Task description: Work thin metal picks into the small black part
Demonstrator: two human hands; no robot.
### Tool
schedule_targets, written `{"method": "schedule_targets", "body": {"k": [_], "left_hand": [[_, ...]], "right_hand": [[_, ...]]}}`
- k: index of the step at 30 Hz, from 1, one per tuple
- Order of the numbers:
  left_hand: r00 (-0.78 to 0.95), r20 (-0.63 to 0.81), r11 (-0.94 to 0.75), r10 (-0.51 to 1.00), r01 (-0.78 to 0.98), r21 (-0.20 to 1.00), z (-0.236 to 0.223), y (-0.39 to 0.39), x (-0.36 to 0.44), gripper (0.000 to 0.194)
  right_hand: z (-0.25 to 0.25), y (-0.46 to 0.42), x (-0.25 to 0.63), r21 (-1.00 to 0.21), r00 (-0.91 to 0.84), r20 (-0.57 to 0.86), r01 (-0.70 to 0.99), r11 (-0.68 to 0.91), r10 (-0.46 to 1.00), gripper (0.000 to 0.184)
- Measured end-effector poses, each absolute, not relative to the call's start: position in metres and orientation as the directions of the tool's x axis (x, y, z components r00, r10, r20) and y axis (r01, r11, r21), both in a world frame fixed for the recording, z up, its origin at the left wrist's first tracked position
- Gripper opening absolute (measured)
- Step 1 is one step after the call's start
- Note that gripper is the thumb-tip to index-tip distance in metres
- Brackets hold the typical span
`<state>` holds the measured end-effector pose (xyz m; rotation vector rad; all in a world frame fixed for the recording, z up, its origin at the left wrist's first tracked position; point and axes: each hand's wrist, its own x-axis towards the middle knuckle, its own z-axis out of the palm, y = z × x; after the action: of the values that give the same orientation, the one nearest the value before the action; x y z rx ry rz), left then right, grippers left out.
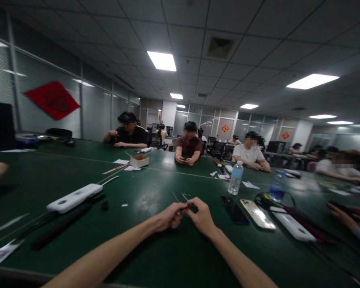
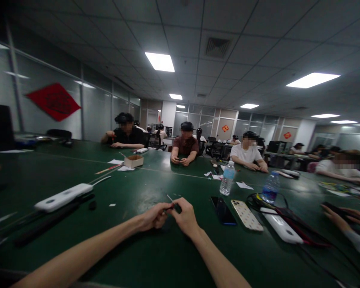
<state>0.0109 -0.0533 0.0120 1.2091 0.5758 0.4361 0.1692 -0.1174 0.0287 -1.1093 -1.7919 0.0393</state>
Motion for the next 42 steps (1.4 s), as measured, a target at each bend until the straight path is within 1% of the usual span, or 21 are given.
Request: {"method": "schedule_targets", "body": {"k": [9, 17, 28, 39, 42], "left_hand": [[0.802, -0.191, 0.318, 0.566, 0.001, 0.948, 0.002, -0.045, 0.011, 0.041], [0.807, -0.183, 0.311, 0.561, 0.0, 0.951, -0.002, -0.04, 0.013, 0.03], [0.823, -0.164, 0.304, 0.543, -0.012, 0.952, 0.0, -0.043, 0.01, 0.03], [0.803, -0.174, 0.298, 0.569, -0.004, 0.954, 0.002, -0.045, 0.01, 0.034], [0.795, -0.162, 0.284, 0.584, -0.013, 0.959, 0.004, -0.047, 0.01, 0.031]], "right_hand": [[0.029, -0.118, 0.169, -0.471, -0.102, 0.714, 0.662, 0.583, 0.693, 0.01], [0.026, -0.114, 0.172, -0.465, -0.117, 0.709, 0.664, 0.586, 0.695, 0.012], [0.027, -0.116, 0.173, -0.473, -0.133, 0.696, 0.654, 0.59, 0.706, 0.011], [0.033, -0.12, 0.172, -0.512, -0.131, 0.661, 0.641, 0.572, 0.739, 0.011], [0.034, -0.121, 0.172, -0.533, -0.116, 0.642, 0.643, 0.551, 0.758, 0.013]]}}
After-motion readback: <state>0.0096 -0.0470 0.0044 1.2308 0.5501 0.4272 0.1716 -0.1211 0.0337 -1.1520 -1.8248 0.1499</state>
